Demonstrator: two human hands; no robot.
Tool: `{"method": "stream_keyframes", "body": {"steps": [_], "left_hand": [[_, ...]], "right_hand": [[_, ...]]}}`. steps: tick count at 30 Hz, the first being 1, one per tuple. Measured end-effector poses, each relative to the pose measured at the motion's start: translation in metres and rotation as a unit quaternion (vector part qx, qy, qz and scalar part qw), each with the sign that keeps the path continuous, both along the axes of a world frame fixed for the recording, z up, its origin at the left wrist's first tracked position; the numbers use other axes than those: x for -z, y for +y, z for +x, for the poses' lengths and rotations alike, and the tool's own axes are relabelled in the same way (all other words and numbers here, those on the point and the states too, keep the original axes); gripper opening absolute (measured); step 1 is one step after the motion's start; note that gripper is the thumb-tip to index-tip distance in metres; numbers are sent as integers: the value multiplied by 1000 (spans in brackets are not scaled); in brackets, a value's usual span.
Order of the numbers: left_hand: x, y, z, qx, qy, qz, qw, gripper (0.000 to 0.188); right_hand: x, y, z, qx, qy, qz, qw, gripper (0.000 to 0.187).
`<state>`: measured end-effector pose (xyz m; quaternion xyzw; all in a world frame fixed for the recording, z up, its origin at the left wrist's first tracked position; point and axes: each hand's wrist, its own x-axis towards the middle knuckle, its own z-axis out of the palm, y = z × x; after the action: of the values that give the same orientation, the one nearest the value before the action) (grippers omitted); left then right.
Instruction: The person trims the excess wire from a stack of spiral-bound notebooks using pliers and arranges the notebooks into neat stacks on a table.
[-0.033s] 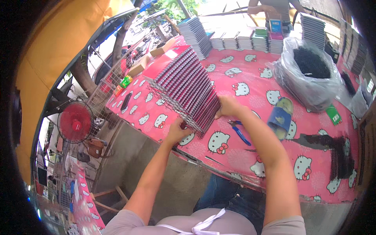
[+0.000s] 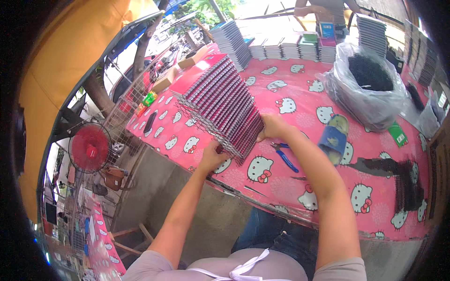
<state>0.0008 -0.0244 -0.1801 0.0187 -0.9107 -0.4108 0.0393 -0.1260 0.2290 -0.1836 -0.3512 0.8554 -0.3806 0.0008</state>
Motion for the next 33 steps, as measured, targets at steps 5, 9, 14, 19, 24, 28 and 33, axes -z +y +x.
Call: {"method": "stream_keyframes", "body": {"steps": [5,9,14,19,24,28,33], "left_hand": [[-6,29,1,7,43,104,994,28],[-2,23,-3,-7,-5,125,992,26],[12,10,-10,0,-18,93,996,30],[-15,-37,-35,109,-206,142,962,31],[-73,-38,-78,135,141,487,852,62],[-93,-28,-101,373,-28,670,641,85],[-106,20,-79,102,78,529,839,91]], "right_hand": [[7,17,6,19,22,-21,999,67],[7,16,6,21,3,2,1000,76],[3,18,11,43,20,43,998,76],[4,25,24,117,93,39,988,81],[-37,5,46,229,258,-335,876,82],[-75,-58,70,241,305,-423,818,86],[-76,-87,72,227,234,-408,853,89]]}}
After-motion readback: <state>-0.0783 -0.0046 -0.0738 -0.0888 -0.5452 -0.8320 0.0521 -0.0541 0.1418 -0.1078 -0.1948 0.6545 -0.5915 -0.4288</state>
